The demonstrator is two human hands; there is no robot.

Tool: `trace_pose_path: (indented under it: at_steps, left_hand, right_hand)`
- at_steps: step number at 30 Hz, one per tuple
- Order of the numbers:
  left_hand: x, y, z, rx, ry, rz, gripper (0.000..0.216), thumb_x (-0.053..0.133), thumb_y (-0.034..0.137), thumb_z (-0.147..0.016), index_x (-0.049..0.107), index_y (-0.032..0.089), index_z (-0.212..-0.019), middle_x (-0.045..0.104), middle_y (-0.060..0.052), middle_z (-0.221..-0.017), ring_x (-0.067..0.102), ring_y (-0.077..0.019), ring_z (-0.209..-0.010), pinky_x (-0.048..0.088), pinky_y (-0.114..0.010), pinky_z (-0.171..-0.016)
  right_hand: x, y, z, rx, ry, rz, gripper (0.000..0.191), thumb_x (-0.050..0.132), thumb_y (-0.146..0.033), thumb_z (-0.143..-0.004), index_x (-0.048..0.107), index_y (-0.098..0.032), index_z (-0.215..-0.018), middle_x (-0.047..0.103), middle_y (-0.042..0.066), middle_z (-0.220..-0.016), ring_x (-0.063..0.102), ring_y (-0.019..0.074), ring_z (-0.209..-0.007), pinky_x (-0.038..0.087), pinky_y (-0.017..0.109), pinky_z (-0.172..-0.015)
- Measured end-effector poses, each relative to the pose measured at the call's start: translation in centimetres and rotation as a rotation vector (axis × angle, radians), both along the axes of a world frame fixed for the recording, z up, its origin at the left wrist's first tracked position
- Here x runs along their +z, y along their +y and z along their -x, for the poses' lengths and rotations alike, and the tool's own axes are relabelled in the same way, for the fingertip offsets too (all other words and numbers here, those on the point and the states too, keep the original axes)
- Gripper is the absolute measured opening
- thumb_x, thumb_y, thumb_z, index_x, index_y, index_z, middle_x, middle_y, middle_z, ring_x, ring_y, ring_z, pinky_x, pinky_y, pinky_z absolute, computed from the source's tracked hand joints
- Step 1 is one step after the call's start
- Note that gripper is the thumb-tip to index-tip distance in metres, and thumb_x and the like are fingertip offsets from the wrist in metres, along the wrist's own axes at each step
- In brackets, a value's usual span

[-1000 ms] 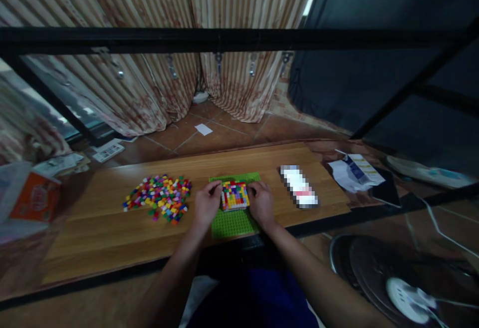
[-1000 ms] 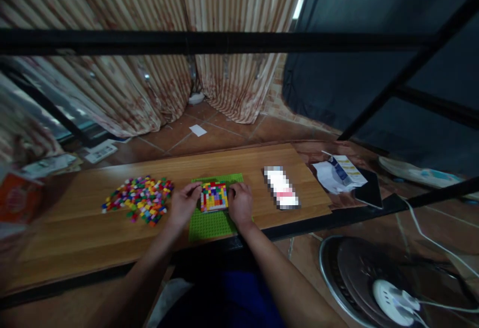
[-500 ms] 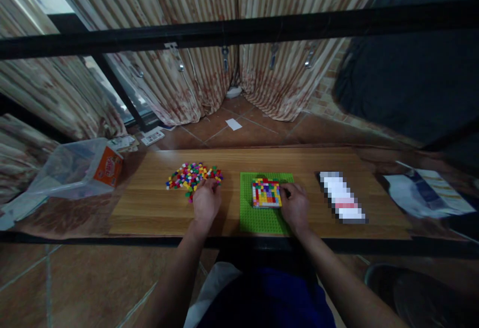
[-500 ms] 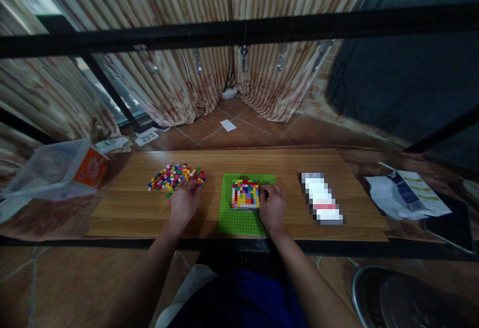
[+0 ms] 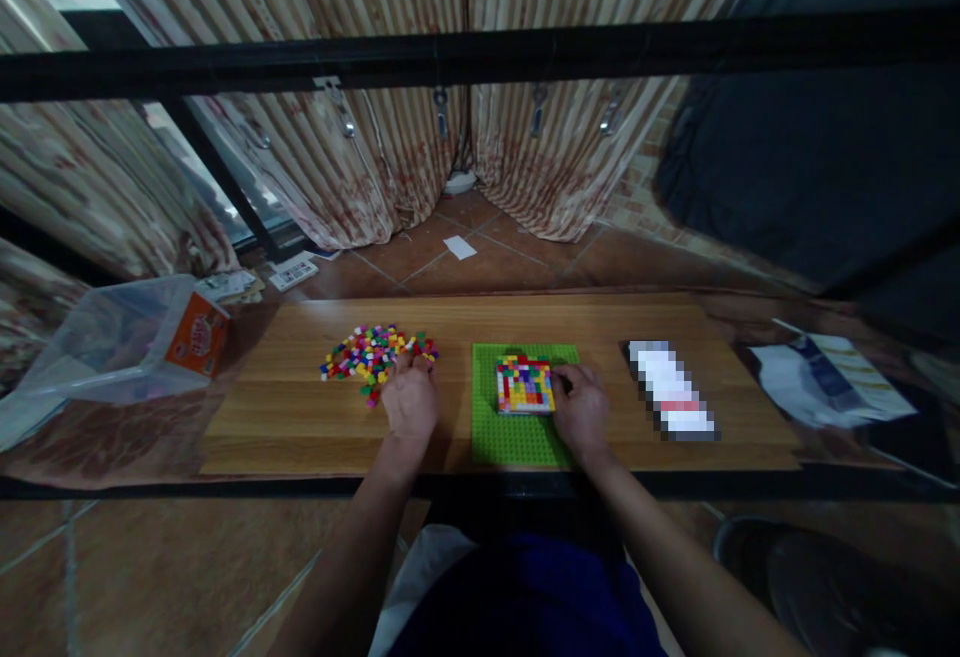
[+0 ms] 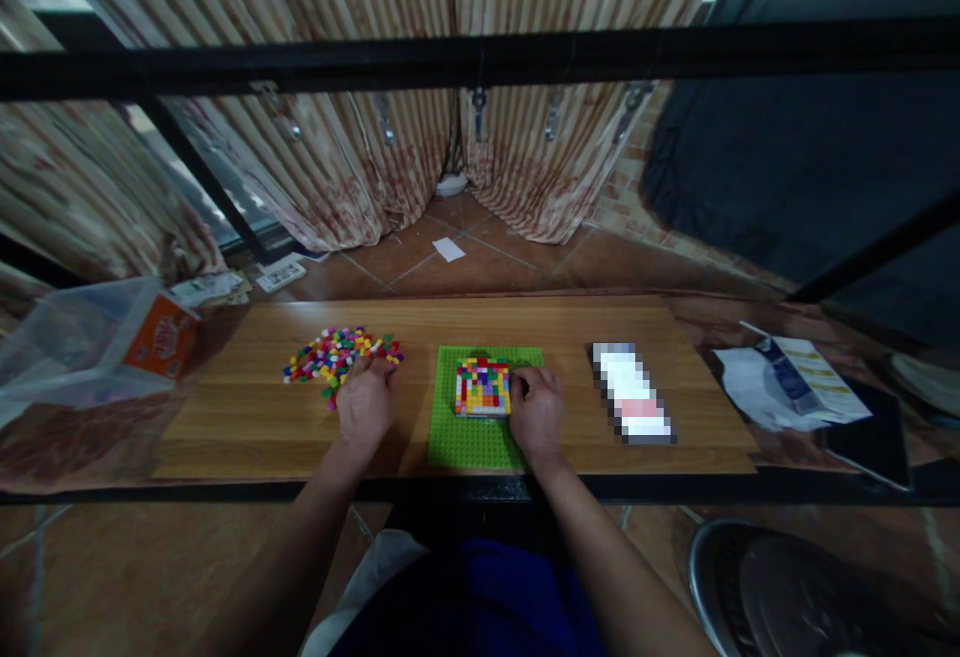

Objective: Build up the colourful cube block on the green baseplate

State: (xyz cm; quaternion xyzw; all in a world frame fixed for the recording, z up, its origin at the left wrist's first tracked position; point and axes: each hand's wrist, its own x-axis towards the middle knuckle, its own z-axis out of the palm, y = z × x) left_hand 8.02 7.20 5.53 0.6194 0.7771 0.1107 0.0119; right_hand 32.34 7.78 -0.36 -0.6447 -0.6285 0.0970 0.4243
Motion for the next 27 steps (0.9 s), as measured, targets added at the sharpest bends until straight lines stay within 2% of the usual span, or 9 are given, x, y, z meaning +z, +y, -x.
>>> trace_pose_path:
  at_steps: [4, 8, 15, 21, 27]
  left_hand:
    - [-0.1, -0.7, -1.2, -0.093, -0.264, 0.006, 0.018, 0.05, 0.02, -0.09, 0.066, 0.016, -0.098, 0.071, -0.01, -0.098, 0.067, -0.0219, -0.085, 0.049, -0.032, -0.076]
    - [-1.0, -0.9, -2.6, -0.223, -0.554, -0.077, 0.013, 0.053, 0.018, -0.087, 0.066, 0.018, -0.09, 0.071, -0.005, -0.089, 0.067, -0.0179, -0.082, 0.049, -0.029, -0.077]
    - [-2.3, -0.9, -3.5, -0.23, -0.88, -0.14, 0.009, 0.06, 0.016, -0.081, 0.068, 0.02, -0.084, 0.071, -0.001, -0.082, 0.066, -0.0149, -0.076, 0.051, -0.027, -0.073]
    - [-2.9, -0.9, -3.8, -0.225, -0.917, -0.136, 0.015, 0.059, 0.015, -0.08, 0.072, 0.021, -0.085, 0.072, -0.001, -0.086, 0.067, -0.0153, -0.079, 0.053, -0.029, -0.078]
    - [-2.8, -1.1, -3.9, -0.2, -0.904, -0.099, 0.018, 0.058, 0.015, -0.081, 0.072, 0.022, -0.088, 0.073, -0.001, -0.088, 0.068, -0.0148, -0.079, 0.053, -0.029, -0.077]
  right_hand:
    - [0.0, 0.0, 0.0, 0.002, -0.001, -0.002, 0.029, 0.045, -0.03, -0.089, 0.07, -0.017, -0.082, 0.066, 0.01, -0.083, 0.056, 0.0244, -0.084, 0.043, 0.037, -0.079]
    - [0.1, 0.0, 0.1, -0.003, -0.005, 0.002, 0.028, 0.045, -0.029, -0.089, 0.07, -0.017, -0.082, 0.066, 0.011, -0.084, 0.056, 0.0244, -0.085, 0.043, 0.037, -0.079]
    - [0.0, 0.0, 0.1, 0.008, 0.011, 0.003, 0.026, 0.046, -0.028, -0.089, 0.068, -0.019, -0.08, 0.065, 0.009, -0.081, 0.056, 0.024, -0.084, 0.043, 0.038, -0.079]
    - [0.2, 0.0, 0.0, 0.011, -0.004, 0.006, 0.026, 0.045, -0.027, -0.088, 0.068, -0.019, -0.079, 0.065, 0.008, -0.081, 0.055, 0.0239, -0.083, 0.043, 0.038, -0.079]
    - [0.4, 0.0, 0.1, 0.007, 0.012, 0.006, 0.026, 0.045, -0.027, -0.088, 0.068, -0.019, -0.08, 0.065, 0.008, -0.081, 0.055, 0.0237, -0.083, 0.043, 0.038, -0.08]
